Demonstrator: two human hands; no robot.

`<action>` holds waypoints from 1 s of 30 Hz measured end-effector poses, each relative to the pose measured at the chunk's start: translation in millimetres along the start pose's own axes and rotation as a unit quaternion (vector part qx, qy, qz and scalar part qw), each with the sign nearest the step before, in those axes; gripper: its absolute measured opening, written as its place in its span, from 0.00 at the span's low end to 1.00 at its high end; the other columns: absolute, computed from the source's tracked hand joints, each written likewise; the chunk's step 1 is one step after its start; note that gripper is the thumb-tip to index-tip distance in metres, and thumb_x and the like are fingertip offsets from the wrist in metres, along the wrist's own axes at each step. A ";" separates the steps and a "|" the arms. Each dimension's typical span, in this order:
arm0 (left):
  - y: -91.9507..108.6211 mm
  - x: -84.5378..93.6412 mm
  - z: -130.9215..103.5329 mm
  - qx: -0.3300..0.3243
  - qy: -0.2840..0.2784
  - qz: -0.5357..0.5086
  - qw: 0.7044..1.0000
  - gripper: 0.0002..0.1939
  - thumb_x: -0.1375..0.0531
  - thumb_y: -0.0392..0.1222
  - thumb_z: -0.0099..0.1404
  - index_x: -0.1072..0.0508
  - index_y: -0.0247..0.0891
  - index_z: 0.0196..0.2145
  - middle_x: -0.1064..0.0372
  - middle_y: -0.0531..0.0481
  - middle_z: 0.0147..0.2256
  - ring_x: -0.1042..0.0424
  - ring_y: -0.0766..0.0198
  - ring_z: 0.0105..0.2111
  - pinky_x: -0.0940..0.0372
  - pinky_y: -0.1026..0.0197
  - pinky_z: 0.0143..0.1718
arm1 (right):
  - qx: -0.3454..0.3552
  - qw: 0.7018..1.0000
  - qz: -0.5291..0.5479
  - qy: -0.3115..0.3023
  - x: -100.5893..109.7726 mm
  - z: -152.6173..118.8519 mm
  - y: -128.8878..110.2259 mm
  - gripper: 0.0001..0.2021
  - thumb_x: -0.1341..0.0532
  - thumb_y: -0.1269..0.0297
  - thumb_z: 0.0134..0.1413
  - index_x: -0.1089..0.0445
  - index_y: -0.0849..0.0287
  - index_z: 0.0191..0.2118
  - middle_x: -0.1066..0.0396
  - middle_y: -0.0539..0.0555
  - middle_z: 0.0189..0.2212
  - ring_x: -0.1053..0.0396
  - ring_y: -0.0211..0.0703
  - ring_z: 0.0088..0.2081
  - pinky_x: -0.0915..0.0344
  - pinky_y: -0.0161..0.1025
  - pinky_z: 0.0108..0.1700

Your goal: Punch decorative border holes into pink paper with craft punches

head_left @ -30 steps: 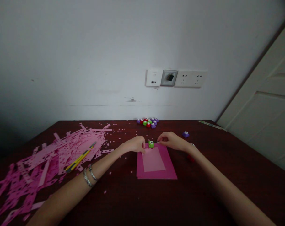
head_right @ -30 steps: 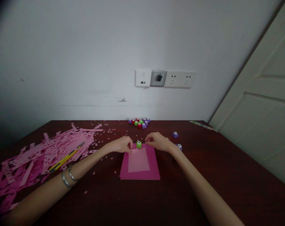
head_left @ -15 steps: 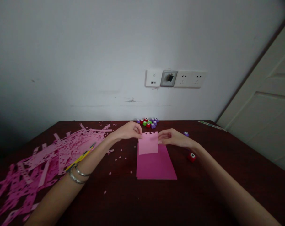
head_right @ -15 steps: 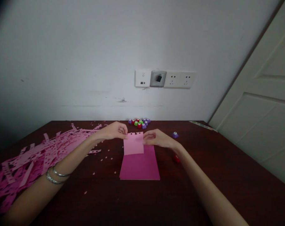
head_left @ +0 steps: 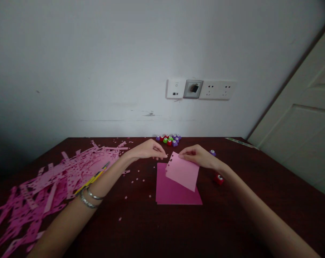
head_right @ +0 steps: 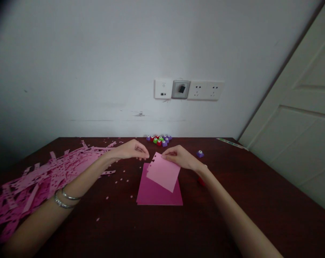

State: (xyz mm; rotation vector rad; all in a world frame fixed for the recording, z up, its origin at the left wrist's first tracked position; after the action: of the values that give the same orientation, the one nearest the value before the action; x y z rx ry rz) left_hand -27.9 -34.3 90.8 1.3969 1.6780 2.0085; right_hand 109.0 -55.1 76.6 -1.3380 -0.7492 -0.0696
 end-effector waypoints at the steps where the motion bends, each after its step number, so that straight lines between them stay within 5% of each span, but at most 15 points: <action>1: -1.3 -0.9 2.1 0.000 0.011 0.001 1.000 0.14 0.39 0.49 0.52 0.24 0.35 0.32 0.29 0.48 0.27 0.35 0.69 0.25 0.43 0.65 0.25 | 0.006 1.000 -0.010 -0.016 -4.7 -0.6 -2.1 0.15 0.42 0.55 0.50 0.26 0.62 0.35 0.27 0.54 0.30 0.33 0.40 0.29 0.37 0.36 0.30; 11: -31.7 -35.4 15.8 0.052 -0.034 0.009 0.998 0.09 0.39 0.45 0.50 0.24 0.36 0.26 0.35 0.53 0.19 0.42 0.73 0.18 0.50 0.67 0.18 | 0.012 0.995 -0.067 -0.072 -26.9 -2.1 -5.5 0.10 0.42 0.63 0.49 0.25 0.62 0.33 0.28 0.51 0.26 0.35 0.37 0.26 0.41 0.33 0.28; 20: -45.3 -53.7 17.2 0.094 -0.057 0.051 0.993 0.06 0.41 0.39 0.49 0.25 0.35 0.22 0.35 0.54 0.18 0.42 0.73 0.17 0.49 0.68 0.16 | -0.026 0.984 -0.137 -0.108 -24.4 -1.8 27.0 0.09 0.38 0.62 0.44 0.25 0.62 0.29 0.28 0.52 0.24 0.35 0.38 0.26 0.41 0.34 0.27; 30: -51.8 -54.3 20.9 0.098 -0.048 0.033 0.993 0.06 0.39 0.40 0.49 0.25 0.34 0.23 0.38 0.56 0.15 0.46 0.75 0.14 0.50 0.68 0.16 | -0.030 0.977 -0.181 -0.113 -25.0 2.8 43.9 0.10 0.41 0.63 0.46 0.26 0.65 0.28 0.30 0.52 0.23 0.38 0.36 0.24 0.44 0.33 0.26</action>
State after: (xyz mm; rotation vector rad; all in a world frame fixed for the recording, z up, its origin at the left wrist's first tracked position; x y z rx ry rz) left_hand -4.3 -37.1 16.6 1.6053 1.8512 1.8171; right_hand 108.5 -50.1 26.2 -1.2654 -1.1870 -0.2337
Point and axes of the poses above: each hand's wrist, its own z-axis towards the middle knuckle, its own x-axis out of the back of the hand, y = z × x, the point moved 9 cm from there along z, towards the middle knuckle
